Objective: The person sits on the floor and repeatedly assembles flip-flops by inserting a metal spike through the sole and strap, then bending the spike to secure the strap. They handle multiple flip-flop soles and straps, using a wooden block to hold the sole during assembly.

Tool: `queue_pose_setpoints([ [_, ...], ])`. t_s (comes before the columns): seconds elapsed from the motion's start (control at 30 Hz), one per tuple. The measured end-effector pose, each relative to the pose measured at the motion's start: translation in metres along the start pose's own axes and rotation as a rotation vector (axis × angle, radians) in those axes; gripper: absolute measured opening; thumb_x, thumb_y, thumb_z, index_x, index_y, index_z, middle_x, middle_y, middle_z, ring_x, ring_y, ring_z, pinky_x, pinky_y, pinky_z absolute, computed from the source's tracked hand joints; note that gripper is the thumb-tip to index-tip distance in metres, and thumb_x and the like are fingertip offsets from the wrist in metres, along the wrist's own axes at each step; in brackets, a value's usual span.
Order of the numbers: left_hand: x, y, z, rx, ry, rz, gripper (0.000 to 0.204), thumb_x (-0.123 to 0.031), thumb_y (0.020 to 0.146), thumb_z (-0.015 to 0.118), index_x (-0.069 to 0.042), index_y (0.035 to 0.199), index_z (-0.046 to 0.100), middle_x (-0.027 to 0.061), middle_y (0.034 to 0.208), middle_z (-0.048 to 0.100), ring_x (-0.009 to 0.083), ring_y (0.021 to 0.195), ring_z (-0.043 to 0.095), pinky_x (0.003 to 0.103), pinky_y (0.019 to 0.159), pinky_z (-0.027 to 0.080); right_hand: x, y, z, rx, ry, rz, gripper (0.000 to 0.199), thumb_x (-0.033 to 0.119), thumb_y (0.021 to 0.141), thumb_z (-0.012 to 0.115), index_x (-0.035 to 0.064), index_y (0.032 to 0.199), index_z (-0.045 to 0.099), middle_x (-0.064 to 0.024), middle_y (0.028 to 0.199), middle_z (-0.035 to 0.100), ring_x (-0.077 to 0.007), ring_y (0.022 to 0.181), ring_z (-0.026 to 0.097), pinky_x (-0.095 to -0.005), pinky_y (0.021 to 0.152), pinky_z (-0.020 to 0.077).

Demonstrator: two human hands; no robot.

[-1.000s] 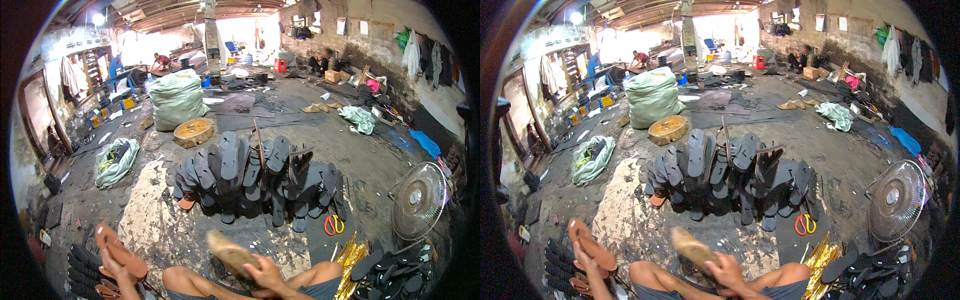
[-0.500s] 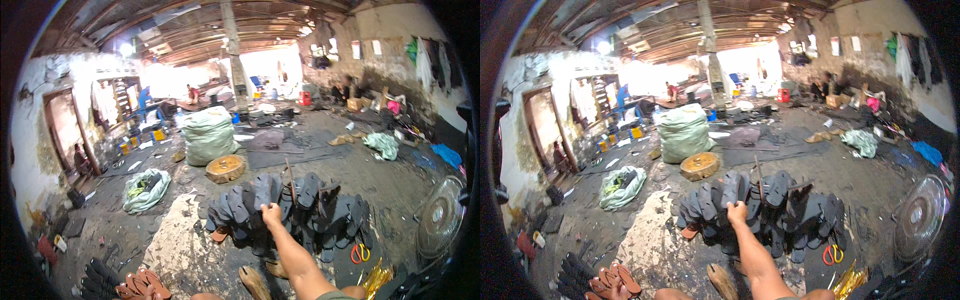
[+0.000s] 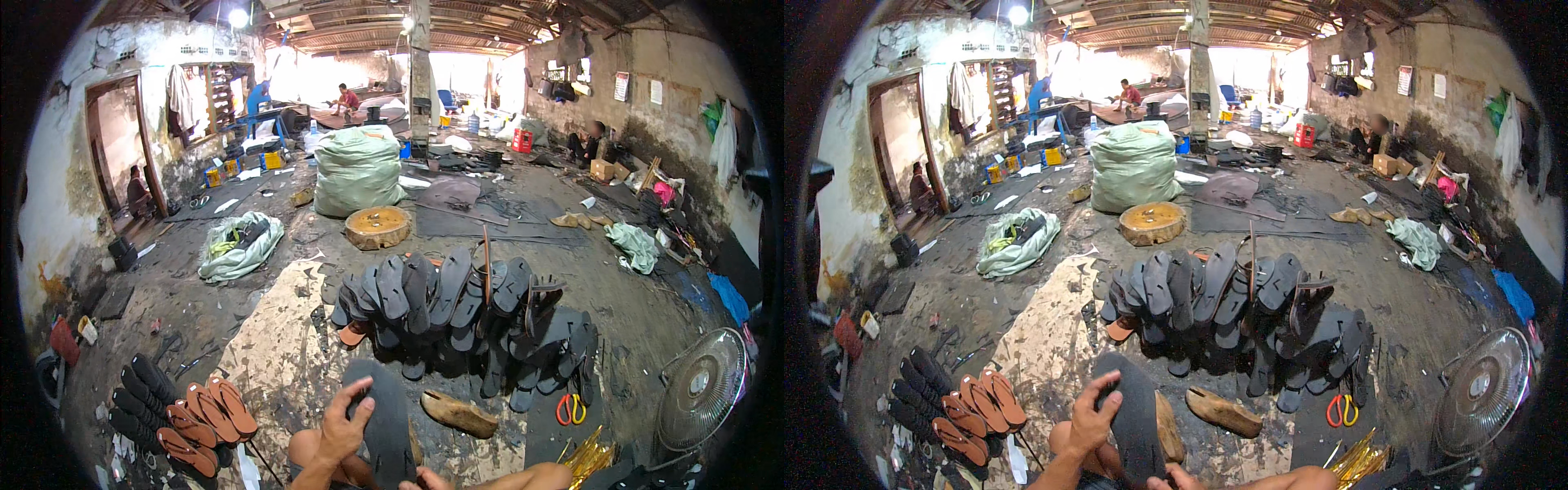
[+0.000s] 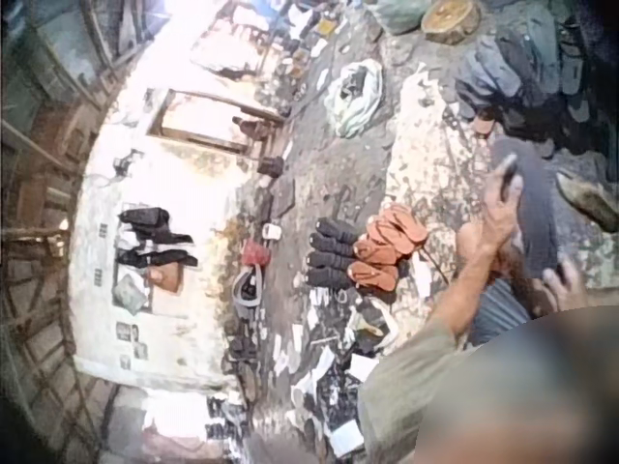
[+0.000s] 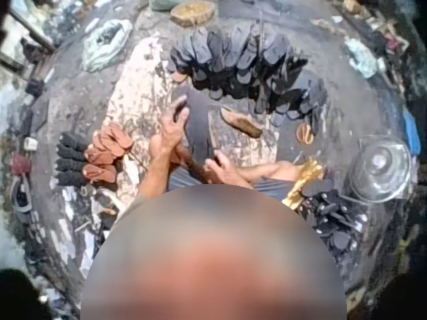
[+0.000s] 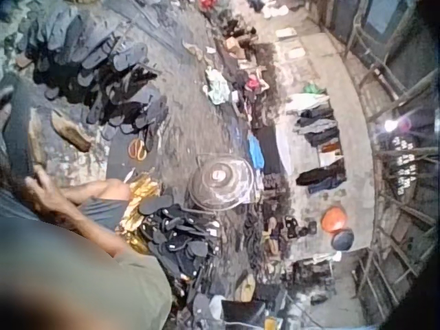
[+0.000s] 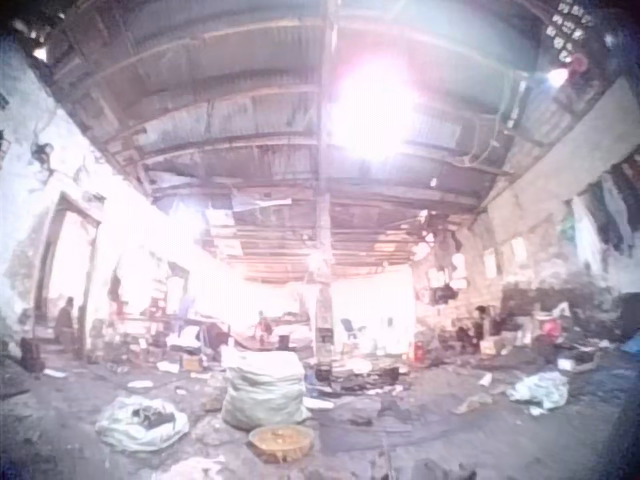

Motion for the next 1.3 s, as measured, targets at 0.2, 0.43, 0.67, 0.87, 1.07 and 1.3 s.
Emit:
queue_pose_setpoints([
  [0.2, -0.008, -0.097, 0.051, 0.401, 0.065, 0.015, 0.035, -0.014, 0.094, 0.074, -0.004, 0.127, 0.070, 0.0148, 0.122, 0.068, 0.0237, 0.112, 0.065, 0.034, 0.098, 0.050, 0.030, 0.006, -0.057, -0.096, 0.109, -0.036, 0.050, 0.022, 0.097, 0.072, 0.0001, 0.138, 0.053, -0.0080, 0.118, 0.066, -0.0176, 0.109, 0.062, -0.0344, 0.094, 0.0526],
  [0.43, 0.015, -0.151, 0.045, 0.447, -0.016, -0.195, 0.026, -0.015, 0.089, 0.081, -0.006, 0.112, 0.077, 0.0110, 0.101, 0.075, 0.0184, 0.092, 0.072, 0.030, 0.081, 0.055, 0.013, -0.004, -0.045, 0.144, 0.106, 0.239, 0.043, 0.022, 0.095, 0.077, 0.0000, 0.129, 0.060, -0.0032, 0.113, 0.068, -0.0107, 0.101, 0.062, -0.0273, 0.087, 0.0516],
  [0.67, 0.021, -0.153, 0.046, 0.470, -0.230, -0.378, 0.058, -0.008, 0.102, 0.064, -0.001, 0.154, 0.041, 0.0144, 0.140, 0.062, 0.0153, 0.121, 0.061, 0.029, 0.103, 0.047, 0.014, -0.017, -0.045, 0.158, 0.148, 0.188, 0.045, 0.018, 0.096, 0.074, -0.0039, 0.132, 0.056, -0.0050, 0.112, 0.067, -0.0101, 0.101, 0.061, -0.0272, 0.088, 0.0519],
  [0.87, -0.006, -0.138, 0.068, 0.502, 0.639, -0.026, 0.124, -0.052, 0.083, 0.081, 0.000, 0.162, 0.001, 0.0411, 0.161, 0.004, 0.0533, 0.148, 0.024, 0.054, 0.118, 0.030, 0.026, 0.035, -0.058, -0.069, -0.049, -0.058, 0.042, 0.017, 0.096, 0.071, -0.0049, 0.128, 0.057, -0.0094, 0.113, 0.069, -0.0143, 0.099, 0.064, -0.0307, 0.086, 0.0532],
  [1.07, 0.009, -0.121, 0.012, 0.315, -0.077, -0.419, 0.086, -0.005, 0.083, 0.069, 0.003, 0.155, 0.023, 0.0235, 0.135, 0.050, 0.0315, 0.122, 0.057, 0.040, 0.100, 0.051, -0.015, 0.130, -0.155, -0.350, -0.615, -0.305, 0.069, 0.035, 0.086, 0.082, -0.0018, 0.138, 0.055, -0.0178, 0.115, 0.071, -0.0275, 0.106, 0.068, -0.0397, 0.091, 0.0535],
  [1.3, 0.041, -0.088, -0.045, -0.047, -0.323, -0.283, 0.050, -0.007, 0.097, 0.067, 0.005, 0.141, 0.047, 0.0128, 0.125, 0.064, 0.0161, 0.108, 0.065, 0.030, 0.092, 0.054, -0.119, 0.120, -0.186, -0.185, -0.588, 0.193, 0.066, 0.034, 0.084, 0.083, -0.0012, 0.135, 0.059, -0.0182, 0.124, 0.070, -0.0279, 0.106, 0.069, -0.0415, 0.093, 0.0529],
])
Point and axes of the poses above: each hand's wrist, its own y-axis towards the middle knuckle, its own z-axis out of the palm, x = y × z, the point moved 4 cm from there along y, towards the middle knuckle
